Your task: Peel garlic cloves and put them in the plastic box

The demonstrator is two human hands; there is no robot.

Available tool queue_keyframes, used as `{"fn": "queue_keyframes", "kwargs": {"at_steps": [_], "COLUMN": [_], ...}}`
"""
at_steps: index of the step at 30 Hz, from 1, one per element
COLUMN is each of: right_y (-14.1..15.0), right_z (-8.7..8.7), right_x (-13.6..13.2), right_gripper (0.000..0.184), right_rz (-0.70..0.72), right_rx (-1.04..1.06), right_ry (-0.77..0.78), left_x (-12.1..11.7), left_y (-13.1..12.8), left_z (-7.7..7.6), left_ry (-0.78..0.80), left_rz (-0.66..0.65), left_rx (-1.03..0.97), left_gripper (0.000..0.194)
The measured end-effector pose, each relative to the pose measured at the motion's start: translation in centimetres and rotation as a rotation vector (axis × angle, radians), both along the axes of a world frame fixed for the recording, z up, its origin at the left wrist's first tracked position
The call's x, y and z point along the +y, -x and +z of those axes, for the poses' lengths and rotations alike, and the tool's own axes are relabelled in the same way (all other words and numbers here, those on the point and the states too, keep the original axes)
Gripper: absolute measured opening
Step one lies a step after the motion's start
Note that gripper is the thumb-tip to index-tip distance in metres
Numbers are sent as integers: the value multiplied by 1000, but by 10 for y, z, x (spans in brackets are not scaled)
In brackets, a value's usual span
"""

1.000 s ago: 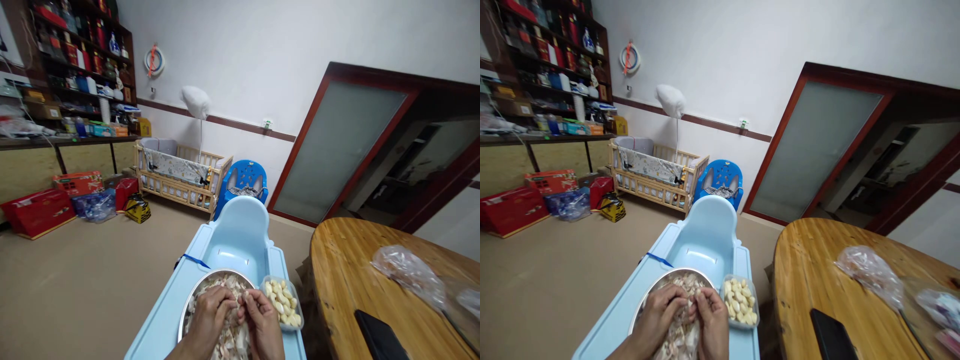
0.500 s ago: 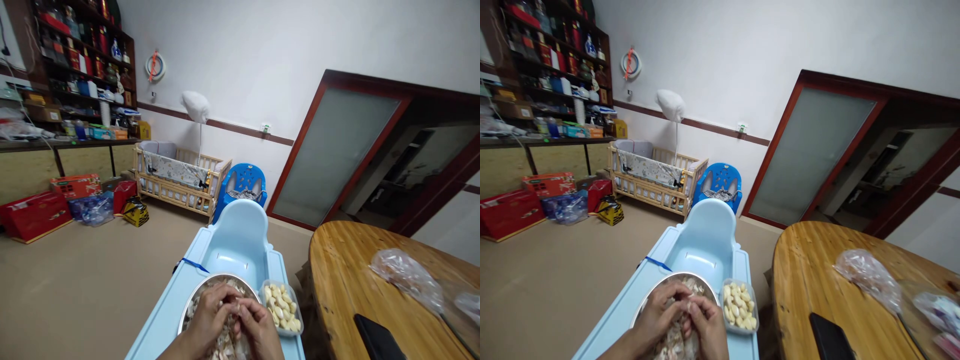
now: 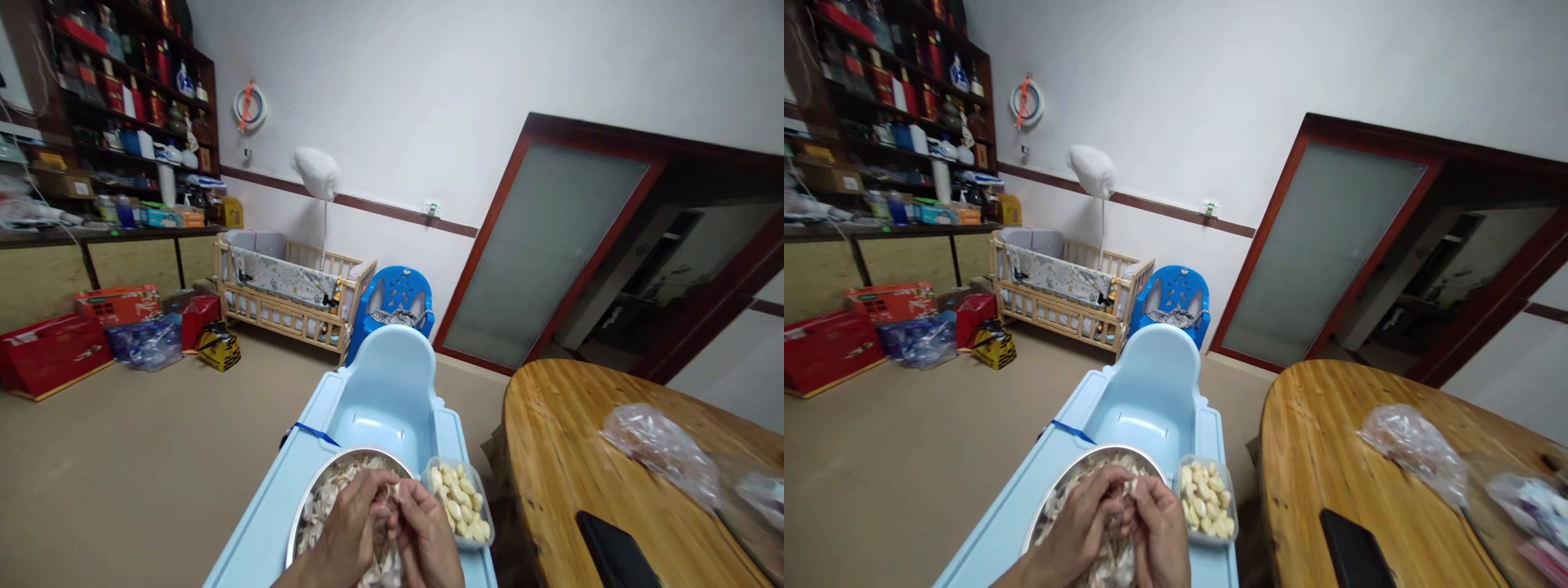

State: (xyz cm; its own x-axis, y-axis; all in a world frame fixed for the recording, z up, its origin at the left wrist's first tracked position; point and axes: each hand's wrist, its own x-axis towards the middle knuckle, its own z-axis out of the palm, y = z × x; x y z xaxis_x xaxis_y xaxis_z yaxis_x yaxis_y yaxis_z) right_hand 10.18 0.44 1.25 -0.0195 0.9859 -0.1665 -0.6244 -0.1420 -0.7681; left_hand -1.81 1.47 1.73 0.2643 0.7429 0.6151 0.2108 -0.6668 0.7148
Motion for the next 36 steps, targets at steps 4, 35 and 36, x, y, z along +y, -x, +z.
{"fn": "queue_keyframes", "kwargs": {"at_steps": [4, 35, 36], "right_y": [-2, -11, -12], "right_z": [1, -13, -13], "right_x": [2, -8, -9], "right_gripper": [26, 31, 30], "right_rz": [-42, -86, -87], "right_rx": [53, -384, -391], "right_ry": [27, -100, -97], "left_x": [0, 6, 7], "left_y": [-2, -4, -4], "left_z": [-6, -10, -9], "left_ry": [11, -53, -57], "left_rz": [38, 120, 108], "left_rx": [-2, 283, 265], "left_gripper": [30, 22, 21]}}
